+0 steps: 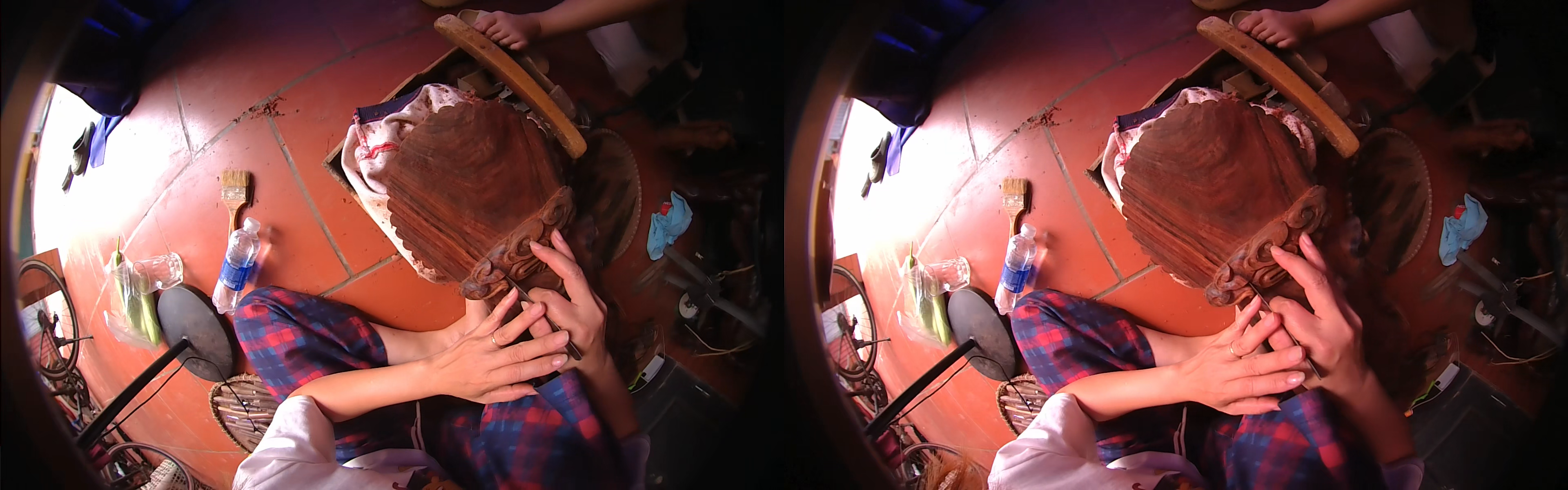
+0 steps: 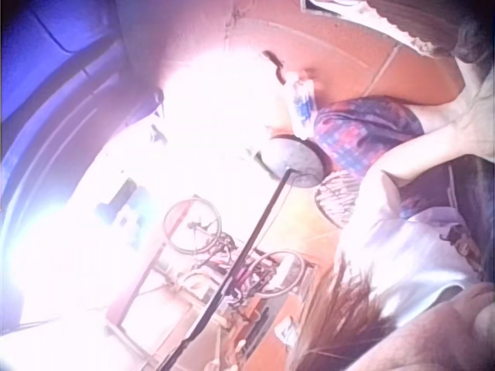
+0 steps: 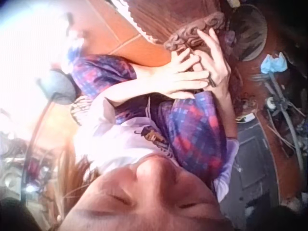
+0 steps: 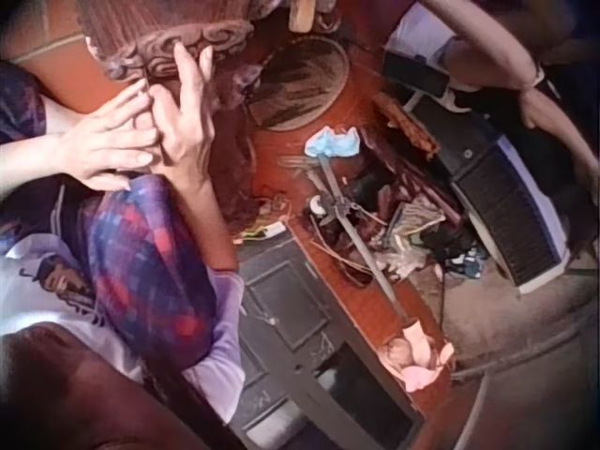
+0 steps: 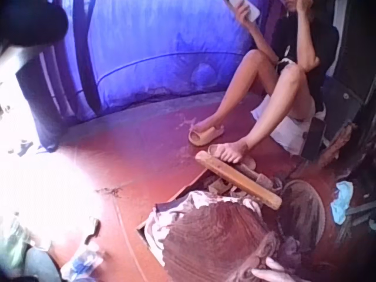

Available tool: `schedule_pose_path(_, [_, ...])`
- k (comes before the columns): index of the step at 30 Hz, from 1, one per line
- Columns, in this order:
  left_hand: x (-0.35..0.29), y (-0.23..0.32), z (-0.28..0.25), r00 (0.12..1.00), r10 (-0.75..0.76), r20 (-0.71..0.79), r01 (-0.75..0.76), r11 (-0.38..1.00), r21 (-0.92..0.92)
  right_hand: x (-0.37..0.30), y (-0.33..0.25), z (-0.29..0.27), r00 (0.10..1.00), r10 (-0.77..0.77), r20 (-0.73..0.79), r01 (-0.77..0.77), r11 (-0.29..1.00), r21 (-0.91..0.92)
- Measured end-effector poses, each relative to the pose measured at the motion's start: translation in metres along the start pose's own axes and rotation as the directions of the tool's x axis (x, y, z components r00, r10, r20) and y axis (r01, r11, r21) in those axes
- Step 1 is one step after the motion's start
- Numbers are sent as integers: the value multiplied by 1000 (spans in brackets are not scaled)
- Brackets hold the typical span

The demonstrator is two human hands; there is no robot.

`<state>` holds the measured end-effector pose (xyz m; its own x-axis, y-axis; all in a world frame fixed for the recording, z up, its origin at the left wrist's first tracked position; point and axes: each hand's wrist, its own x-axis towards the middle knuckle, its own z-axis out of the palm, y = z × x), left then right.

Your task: The person sits on the floor and uses a small carving knife to refine the details of a wooden sculpture. They hold the piece steady with one hand while carefully scraping and shaping the surface with the other.

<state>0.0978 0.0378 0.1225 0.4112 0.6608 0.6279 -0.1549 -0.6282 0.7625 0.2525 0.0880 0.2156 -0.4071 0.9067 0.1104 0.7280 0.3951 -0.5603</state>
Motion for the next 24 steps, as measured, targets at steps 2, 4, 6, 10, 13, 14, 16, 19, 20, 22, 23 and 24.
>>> schedule_pose_path(2, [0, 1, 0, 1000, 16, 2, -16, 1000, 2, 4, -5, -3, 1000, 14, 19, -14, 1000, -21])
schedule_pose_path(4, [3, 2, 0, 1000, 21, 2, -21, 1000, 18, 9, -5, -5, 999, 12, 32, -11, 999, -37])
schedule_pose_path(6, [12, 0, 4, 1000, -12, 20, 12, 1000, 6, 9, 6, -7, 1000, 19, 20, -20, 999, 40])
schedule_pose_path(10, [35, -5, 8, 1000, -11, -14, 11, 999, 53, 10, 11, -11, 990, 139, 30, -142, 968, 207])
schedule_pose_path(13, [26, 9, 6, 995, -92, -37, 92, 996, -3, 11, 9, -14, 1000, 17, 16, -17, 999, 51])
schedule_pose_path(14, [24, 13, 6, 991, -121, -49, 119, 992, -35, 13, 10, -15, 996, -64, 57, 68, 995, -74])
schedule_pose_path(16, [28, 12, 2, 993, -116, -34, 115, 993, -25, 18, 9, -14, 998, -50, 47, 51, 998, -33])
schedule_pose_path(19, [45, 1, -1, 994, -106, -8, 106, 994, 13, 22, 9, -17, 992, 115, 51, -123, 976, 178])
schedule_pose_path(20, [42, 5, -4, 992, -124, -4, 124, 992, 22, 25, 4, -16, 985, 164, 57, -172, 963, 208])
schedule_pose_path(22, [40, 15, -2, 992, -127, -5, 127, 992, 4, 19, 6, -19, 1000, 10, 19, -11, 997, 71])
schedule_pose_path(23, [38, 20, 1, 993, -105, -60, 104, 994, -30, 19, 5, -15, 999, -49, -11, 49, 998, -26])
schedule_pose_path(24, [37, 19, -1, 992, -114, -52, 112, 993, -26, 19, 3, -13, 998, -47, 32, 49, 997, -59])
